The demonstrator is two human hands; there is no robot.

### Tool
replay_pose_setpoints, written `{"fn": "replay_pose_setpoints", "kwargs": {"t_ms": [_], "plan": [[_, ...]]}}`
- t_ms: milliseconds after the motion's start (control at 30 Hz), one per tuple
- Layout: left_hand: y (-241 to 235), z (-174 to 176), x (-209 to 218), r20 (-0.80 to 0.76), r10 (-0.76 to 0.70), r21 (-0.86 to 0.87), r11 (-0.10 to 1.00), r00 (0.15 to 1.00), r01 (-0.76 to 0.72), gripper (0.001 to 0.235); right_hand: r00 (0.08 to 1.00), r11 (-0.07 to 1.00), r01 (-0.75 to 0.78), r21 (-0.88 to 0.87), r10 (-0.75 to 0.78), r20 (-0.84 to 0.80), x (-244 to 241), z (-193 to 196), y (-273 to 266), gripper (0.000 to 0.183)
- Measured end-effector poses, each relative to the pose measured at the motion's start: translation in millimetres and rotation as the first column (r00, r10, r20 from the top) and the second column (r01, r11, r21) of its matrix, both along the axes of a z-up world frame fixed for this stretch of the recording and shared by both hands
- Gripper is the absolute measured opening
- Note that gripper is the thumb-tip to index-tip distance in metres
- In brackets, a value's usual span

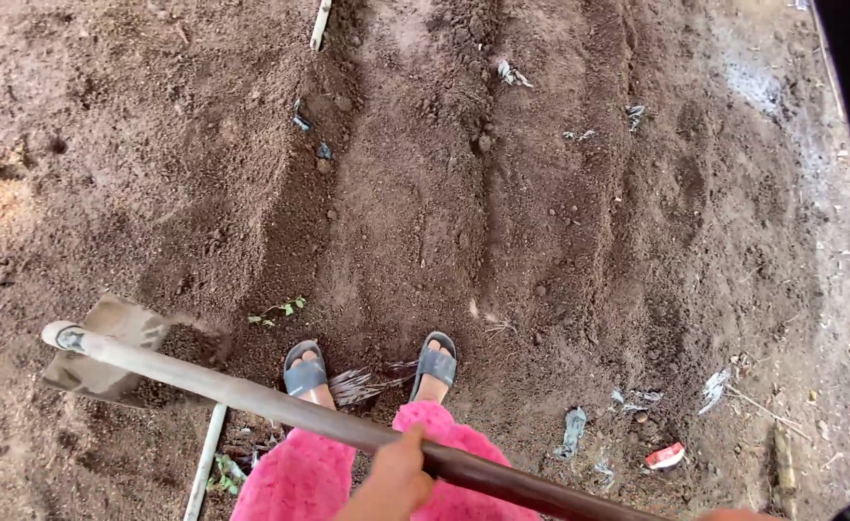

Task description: The person uses a hoe to dig and loosen soil in a garden bed. They repeatedly strike the ground and pull the tool towards themselves to break up the earth, working along a narrow strip of dirt.

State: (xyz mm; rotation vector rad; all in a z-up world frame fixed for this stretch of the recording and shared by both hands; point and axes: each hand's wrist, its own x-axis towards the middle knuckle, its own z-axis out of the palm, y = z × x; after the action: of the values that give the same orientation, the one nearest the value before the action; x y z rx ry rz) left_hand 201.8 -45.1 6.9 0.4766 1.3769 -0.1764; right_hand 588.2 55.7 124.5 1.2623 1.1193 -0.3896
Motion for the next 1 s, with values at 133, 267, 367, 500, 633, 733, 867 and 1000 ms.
{"fn": "replay_pose_setpoints", "kwargs": {"t_ms": [133, 267, 367, 500, 633, 733, 867, 1000], "plan": [[-12, -43, -80, -0.204, 0.077, 0.074, 0.995, 0.976, -0.063, 0.053, 0.995, 0.997, -0.004, 0.078, 0.012, -0.1, -147, 47, -3, 0.017], [-59, -120, -169, -0.467, 0.113, 0.219, 0.976, 0.877, -0.01, 0.073, 0.867, 0.962, -0.176, 0.209, 0.252, -0.43, -269, 41, -37, 0.016], [-14, -11, -164, -0.427, 0.231, 0.124, 0.973, 0.874, -0.197, 0.091, 0.806, 0.914, -0.253, 0.317, 0.38, -0.454, -282, 52, -19, 0.014], [12, 28, -113, -0.323, 0.936, -0.062, -0.171, -0.142, -0.983, 0.047, 0.785, 0.912, -0.296, 0.284, 0.402, -0.471, -283, 47, -6, 0.013], [32, 52, -54, -0.133, 0.916, -0.086, -0.39, -0.378, -0.917, 0.029, 0.817, 0.95, -0.235, 0.205, 0.307, -0.487, -290, 60, 1, 0.022], [40, 33, -25, -0.061, 0.948, -0.02, -0.315, -0.313, -0.949, 0.027, 0.826, 0.974, -0.15, 0.172, 0.219, -0.519, -277, 58, -1, 0.027], [27, -39, -23, 0.04, 0.982, -0.108, -0.18, -0.185, -0.978, 0.038, 0.864, 0.996, -0.05, 0.075, 0.081, -0.497, -274, 66, -9, 0.025], [15, -23, -16, -0.002, 0.984, -0.021, -0.176, -0.176, -0.984, 0.032, 0.84, 0.977, -0.159, 0.142, 0.209, -0.5, -256, 41, -24, 0.021]]}}
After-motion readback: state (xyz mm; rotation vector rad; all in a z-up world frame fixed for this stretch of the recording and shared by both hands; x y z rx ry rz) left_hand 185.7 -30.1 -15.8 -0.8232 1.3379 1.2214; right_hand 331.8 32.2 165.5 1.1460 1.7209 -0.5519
